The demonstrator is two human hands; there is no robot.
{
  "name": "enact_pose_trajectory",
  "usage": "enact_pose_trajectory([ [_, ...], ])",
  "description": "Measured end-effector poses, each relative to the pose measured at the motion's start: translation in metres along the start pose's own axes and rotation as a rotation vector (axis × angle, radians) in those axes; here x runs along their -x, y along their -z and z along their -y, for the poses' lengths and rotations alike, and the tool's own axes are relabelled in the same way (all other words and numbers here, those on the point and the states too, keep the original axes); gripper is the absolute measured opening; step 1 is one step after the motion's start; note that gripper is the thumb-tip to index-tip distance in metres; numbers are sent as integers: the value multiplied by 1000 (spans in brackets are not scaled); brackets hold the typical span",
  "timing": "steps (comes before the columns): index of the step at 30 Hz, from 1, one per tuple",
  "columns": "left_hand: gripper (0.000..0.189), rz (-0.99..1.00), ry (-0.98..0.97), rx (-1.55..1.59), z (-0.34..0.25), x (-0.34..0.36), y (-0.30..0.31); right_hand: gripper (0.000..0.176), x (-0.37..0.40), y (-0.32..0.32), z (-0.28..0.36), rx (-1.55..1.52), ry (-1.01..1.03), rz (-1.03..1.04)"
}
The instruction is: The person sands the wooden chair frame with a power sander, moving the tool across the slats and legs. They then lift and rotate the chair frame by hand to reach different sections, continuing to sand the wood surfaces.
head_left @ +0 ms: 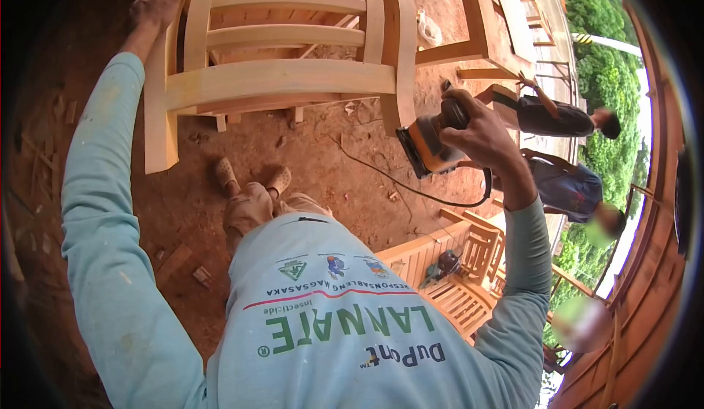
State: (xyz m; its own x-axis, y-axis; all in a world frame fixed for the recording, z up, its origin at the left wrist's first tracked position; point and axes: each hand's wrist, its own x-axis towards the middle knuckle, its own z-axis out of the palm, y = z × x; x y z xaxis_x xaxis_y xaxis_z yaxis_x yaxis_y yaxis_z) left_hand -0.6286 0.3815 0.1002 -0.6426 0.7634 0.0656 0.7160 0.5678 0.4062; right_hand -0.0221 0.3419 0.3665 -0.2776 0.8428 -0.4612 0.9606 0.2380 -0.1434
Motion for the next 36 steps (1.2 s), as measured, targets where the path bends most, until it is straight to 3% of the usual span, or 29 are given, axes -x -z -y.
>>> enact_pose_trajectory([
  [5,80,-8,-25,-14,6,-6,-7,77,-25,-8,3,-20,-93,-112],
  [7,87,19,6,8,-4,5,3,78,-35,-12,2,-27,-68,-167],
  [21,78,3,-2,23,-7,8,7,80,-72,-34,13,1,13,-558],
  [30,82,15,-6,84,-7,8,8,78,-26,-14,13,2,-64,-105],
  [36,81,39,34,72,-11,11,10,80,-43,-28,15,1,-44,-389],
])
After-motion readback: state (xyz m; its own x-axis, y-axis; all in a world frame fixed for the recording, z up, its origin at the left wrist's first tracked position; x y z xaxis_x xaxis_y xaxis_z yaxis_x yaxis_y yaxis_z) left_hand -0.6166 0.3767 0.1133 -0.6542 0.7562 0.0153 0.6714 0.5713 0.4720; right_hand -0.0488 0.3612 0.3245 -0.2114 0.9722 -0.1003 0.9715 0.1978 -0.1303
